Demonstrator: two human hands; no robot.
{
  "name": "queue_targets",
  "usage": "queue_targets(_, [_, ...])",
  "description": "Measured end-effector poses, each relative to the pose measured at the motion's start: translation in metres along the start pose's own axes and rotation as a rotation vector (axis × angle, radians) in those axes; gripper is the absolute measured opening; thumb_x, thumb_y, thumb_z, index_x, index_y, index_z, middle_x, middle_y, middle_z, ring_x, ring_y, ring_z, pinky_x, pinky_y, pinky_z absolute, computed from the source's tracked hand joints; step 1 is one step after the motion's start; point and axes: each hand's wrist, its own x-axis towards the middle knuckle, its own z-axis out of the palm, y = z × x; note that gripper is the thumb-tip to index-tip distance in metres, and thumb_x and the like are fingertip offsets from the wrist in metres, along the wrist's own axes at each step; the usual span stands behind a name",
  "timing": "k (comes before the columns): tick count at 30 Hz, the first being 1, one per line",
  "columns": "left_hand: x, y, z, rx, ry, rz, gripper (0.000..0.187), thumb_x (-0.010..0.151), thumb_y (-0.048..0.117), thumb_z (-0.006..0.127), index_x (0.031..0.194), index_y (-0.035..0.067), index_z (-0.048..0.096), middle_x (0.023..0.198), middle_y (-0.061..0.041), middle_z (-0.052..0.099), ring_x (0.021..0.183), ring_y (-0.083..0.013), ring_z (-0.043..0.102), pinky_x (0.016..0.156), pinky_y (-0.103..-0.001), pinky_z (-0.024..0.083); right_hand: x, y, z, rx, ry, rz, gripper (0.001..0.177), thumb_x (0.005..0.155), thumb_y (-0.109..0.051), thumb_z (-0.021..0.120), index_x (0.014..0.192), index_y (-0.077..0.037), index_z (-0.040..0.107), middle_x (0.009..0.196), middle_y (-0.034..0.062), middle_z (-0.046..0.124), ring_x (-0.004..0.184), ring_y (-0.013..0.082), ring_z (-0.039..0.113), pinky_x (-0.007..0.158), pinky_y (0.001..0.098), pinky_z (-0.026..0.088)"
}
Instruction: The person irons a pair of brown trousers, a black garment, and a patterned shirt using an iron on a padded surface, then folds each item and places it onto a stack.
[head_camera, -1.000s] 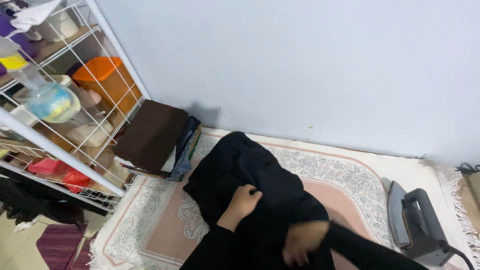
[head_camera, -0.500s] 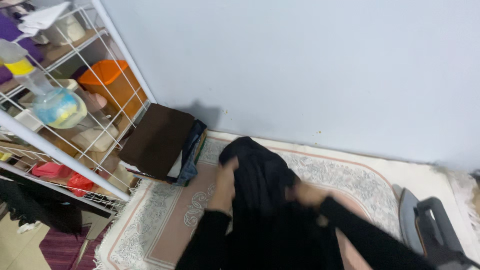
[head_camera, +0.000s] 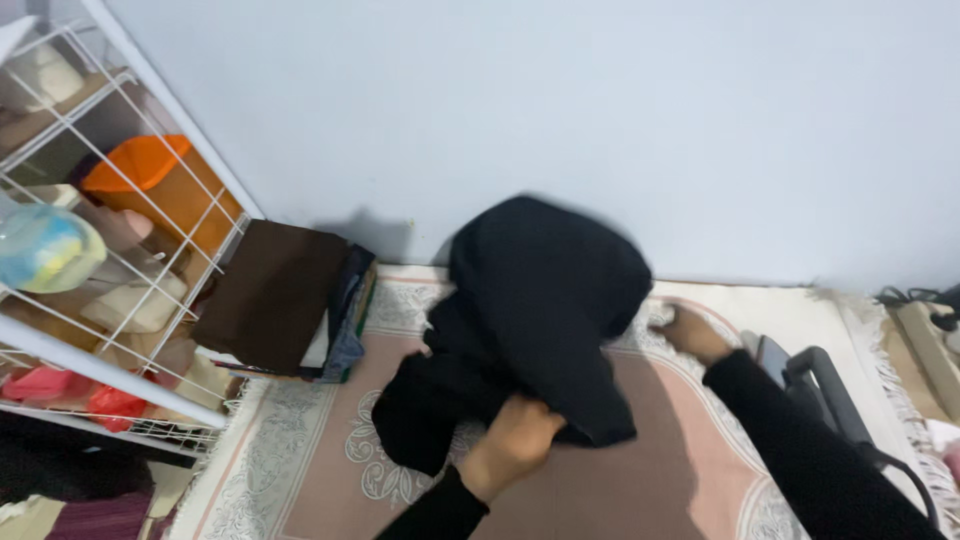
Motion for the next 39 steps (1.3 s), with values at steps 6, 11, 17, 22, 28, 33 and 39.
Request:
queue_targets(6, [-0.068, -0.002, 0.093, -0.065, -0.685, -0.215, 0.037, 0.091, 0.008, 0.062, 0.126, 0.009, 0.071, 0.105, -0.021, 0.07, 0.093, -0.0342, 0.068, 0.084, -0.047, 0.052, -0.091, -0.008, 0.037, 0.137, -0.258, 0.167, 0.046, 0.091, -0.038, 0.068, 0.122, -0.004, 0.072, 0.112, 0.0168, 0.079, 0.095, 0.0244, 0.077, 0.082, 0.0367, 0.063])
queue_targets(11, [-0.05, 0.024, 0.09, -0.142, -0.622, -0.204, 0.047, 0.087, 0.006, 0.063, 0.133, 0.014, 0.069, 0.106, -0.019, 0.07, 0.096, -0.0345, 0.068, 0.085, -0.049, 0.05, -0.156, -0.088, 0.117, -0.233, 0.045, -0.159, 0.073, 0.076, -0.05, 0.084, 0.128, -0.002, 0.064, 0.124, 0.0229, 0.067, 0.11, 0.0376, 0.067, 0.093, 0.0453, 0.054])
queue_targets(17, [-0.039, 0.035, 0.071, -0.237, -0.734, -0.419, 0.061, 0.089, 0.001, 0.056, 0.148, 0.013, 0.053, 0.118, -0.023, 0.066, 0.101, -0.0392, 0.067, 0.09, -0.049, 0.052, -0.095, -0.061, 0.153, -0.103, 0.002, -0.328, 0.034, 0.08, -0.01, 0.061, 0.11, -0.006, 0.076, 0.112, 0.0181, 0.074, 0.106, 0.0372, 0.071, 0.095, 0.044, 0.056])
queue_targets(22, [-0.078, 0.004, 0.06, -0.241, -0.095, -0.714, 0.056, 0.088, 0.0, 0.056, 0.143, 0.006, 0.052, 0.128, -0.024, 0.062, 0.11, -0.0436, 0.064, 0.092, -0.05, 0.052, -0.031, -0.013, 0.003, -0.211, 0.503, -0.429, 0.037, 0.081, 0.011, 0.058, 0.117, 0.005, 0.065, 0.115, 0.0244, 0.067, 0.111, 0.0421, 0.065, 0.097, 0.0484, 0.053])
queue_targets(28, [-0.114, -0.026, 0.058, -0.085, -0.236, -0.828, 0.025, 0.087, 0.009, 0.061, 0.108, 0.01, 0.075, 0.114, -0.016, 0.07, 0.108, -0.0386, 0.065, 0.094, -0.046, 0.053, -0.075, -0.058, -0.13, 1.472, 0.375, -0.081, 0.034, 0.107, -0.008, 0.043, 0.131, 0.01, 0.06, 0.131, 0.0227, 0.069, 0.125, 0.034, 0.067, 0.112, 0.0435, 0.056])
queue_targets(33, [-0.12, -0.023, 0.067, -0.026, -0.194, -0.787, 0.022, 0.088, 0.01, 0.064, 0.107, 0.004, 0.071, 0.117, -0.021, 0.066, 0.109, -0.0403, 0.064, 0.096, -0.046, 0.052, -0.103, 0.014, -0.143, 0.193, 0.54, 0.064, 0.048, 0.085, 0.003, 0.059, 0.133, 0.01, 0.06, 0.124, 0.028, 0.067, 0.115, 0.0397, 0.068, 0.103, 0.0461, 0.056])
queue_targets(39, [-0.076, -0.02, 0.054, -0.013, 0.013, -0.552, 0.067, 0.069, 0.01, 0.076, 0.132, -0.002, 0.058, 0.135, -0.026, 0.051, 0.124, -0.0465, 0.046, 0.093, -0.054, 0.042, -0.095, 0.051, -0.143, 0.911, 0.559, 0.258, 0.051, 0.086, -0.004, 0.065, 0.135, 0.007, 0.06, 0.127, 0.0184, 0.071, 0.113, 0.0292, 0.072, 0.098, 0.041, 0.058])
